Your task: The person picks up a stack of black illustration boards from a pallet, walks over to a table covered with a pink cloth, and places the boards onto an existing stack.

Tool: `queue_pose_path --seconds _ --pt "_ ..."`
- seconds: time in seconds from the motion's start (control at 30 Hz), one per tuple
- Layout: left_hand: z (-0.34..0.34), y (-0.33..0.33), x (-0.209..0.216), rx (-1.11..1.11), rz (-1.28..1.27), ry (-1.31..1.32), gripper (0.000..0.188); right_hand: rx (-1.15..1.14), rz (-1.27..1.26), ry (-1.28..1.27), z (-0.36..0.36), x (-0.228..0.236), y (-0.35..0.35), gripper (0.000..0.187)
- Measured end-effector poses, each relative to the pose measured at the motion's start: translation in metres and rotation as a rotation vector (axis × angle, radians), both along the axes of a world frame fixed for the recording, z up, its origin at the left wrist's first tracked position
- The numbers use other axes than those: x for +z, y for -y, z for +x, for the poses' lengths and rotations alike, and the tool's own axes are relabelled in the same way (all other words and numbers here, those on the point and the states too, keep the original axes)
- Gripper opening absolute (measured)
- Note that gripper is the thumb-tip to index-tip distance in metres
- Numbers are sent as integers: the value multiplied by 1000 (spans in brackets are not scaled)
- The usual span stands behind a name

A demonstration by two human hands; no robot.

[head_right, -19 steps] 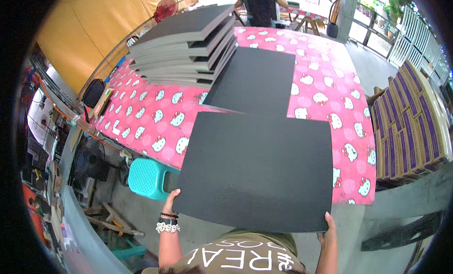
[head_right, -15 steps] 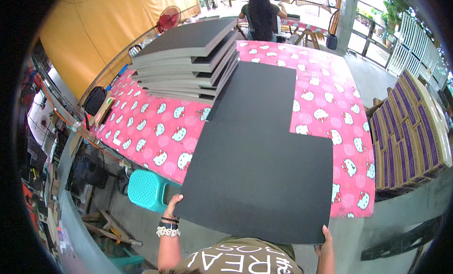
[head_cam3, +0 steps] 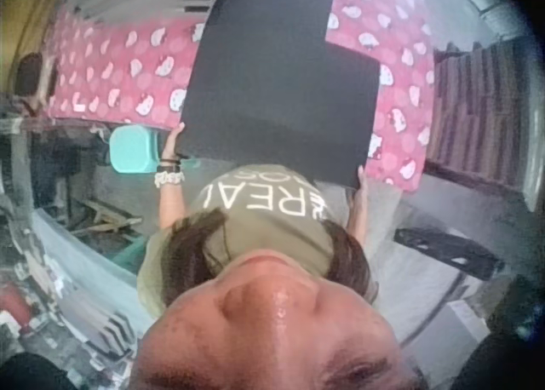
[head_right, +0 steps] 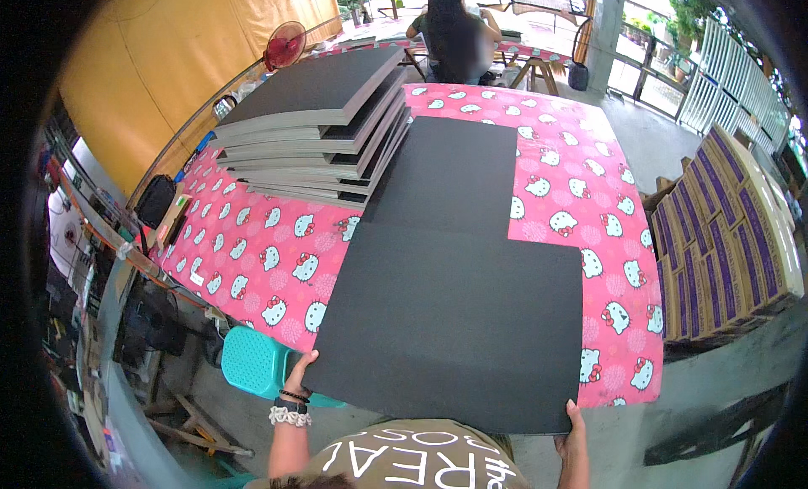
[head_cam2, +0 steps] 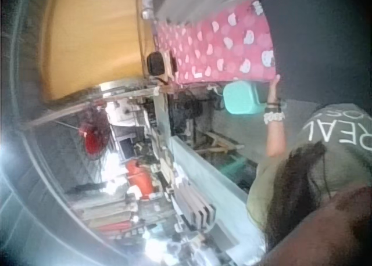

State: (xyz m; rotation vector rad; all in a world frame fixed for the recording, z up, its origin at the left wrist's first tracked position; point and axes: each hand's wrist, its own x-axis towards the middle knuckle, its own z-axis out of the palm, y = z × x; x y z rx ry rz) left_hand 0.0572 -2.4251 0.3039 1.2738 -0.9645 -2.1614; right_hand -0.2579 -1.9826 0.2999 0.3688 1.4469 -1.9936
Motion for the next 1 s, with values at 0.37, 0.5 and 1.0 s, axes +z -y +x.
queue_pose_path --seconds 0.37,0.5,1.0 --pt "15 35 -6 -438 -421 650 63 356 560 -388 -59 54 20 36" --pt "15 25 59 -559 -239 565 65 325 598 -596 -48 23 20 39" --pt "-21 111 -5 -575 -941 381 62 66 1107 -826 76 12 63 51"
